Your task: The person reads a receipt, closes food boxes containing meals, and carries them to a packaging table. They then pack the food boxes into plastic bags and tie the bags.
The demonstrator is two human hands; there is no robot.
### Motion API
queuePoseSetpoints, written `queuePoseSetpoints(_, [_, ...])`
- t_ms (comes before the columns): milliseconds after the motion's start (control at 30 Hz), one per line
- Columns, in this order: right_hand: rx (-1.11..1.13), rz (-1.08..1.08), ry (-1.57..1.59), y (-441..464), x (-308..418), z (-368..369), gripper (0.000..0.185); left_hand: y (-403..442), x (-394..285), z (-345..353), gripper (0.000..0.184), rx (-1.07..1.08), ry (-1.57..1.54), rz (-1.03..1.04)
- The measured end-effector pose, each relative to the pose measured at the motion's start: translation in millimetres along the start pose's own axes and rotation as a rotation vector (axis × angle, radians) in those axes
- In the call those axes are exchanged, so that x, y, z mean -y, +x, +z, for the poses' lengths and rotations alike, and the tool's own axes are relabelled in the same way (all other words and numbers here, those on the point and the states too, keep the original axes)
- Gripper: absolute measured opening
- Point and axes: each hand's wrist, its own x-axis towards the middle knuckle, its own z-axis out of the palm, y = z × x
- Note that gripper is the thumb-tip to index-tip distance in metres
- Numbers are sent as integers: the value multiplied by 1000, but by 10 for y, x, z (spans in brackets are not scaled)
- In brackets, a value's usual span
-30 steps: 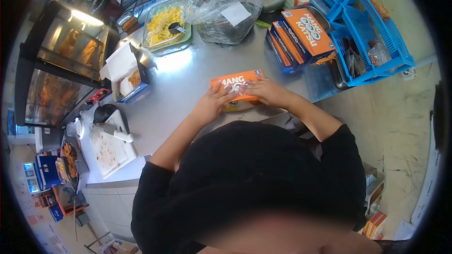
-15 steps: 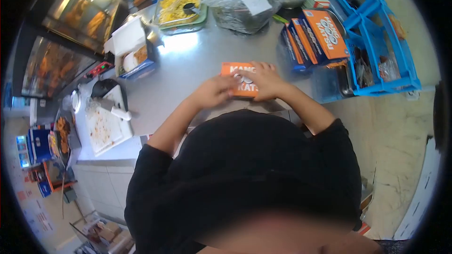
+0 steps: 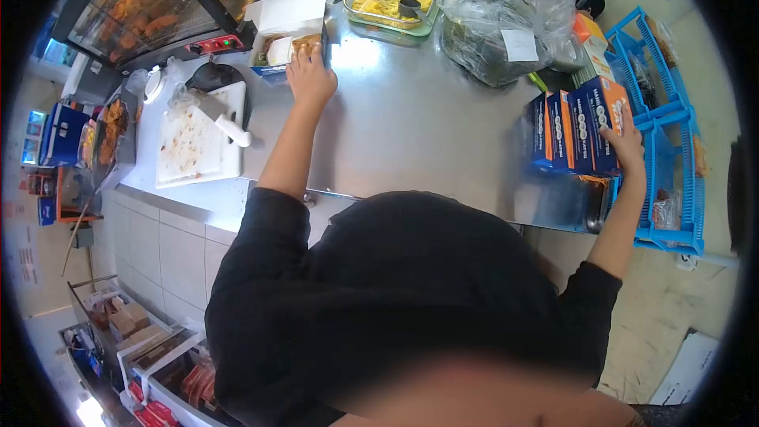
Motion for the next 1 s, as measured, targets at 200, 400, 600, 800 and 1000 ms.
queuePoseSetpoints(200, [-265,-732,117,-364,399,-171,63,-175,-257,-376,56,484,-151,37])
queuePoseSetpoints(400, [425,-479,662,-735,1218,1126,66,-425,-717,-1021,62,-37,-409,297])
queuePoseSetpoints(600, [202,-487,422,-630,965,1547,35,-399,-995,-867,49,713,-793,-113])
queuePoseSetpoints(800, [367,-445,1100,-1508,183,1696,16,-1214,-783,-800,23,702,-1025,249])
queuePoseSetpoints(1000, [466,49,1200,-1509,522,1814,30,-967,-1116,-818,42,1051,-1274,-431])
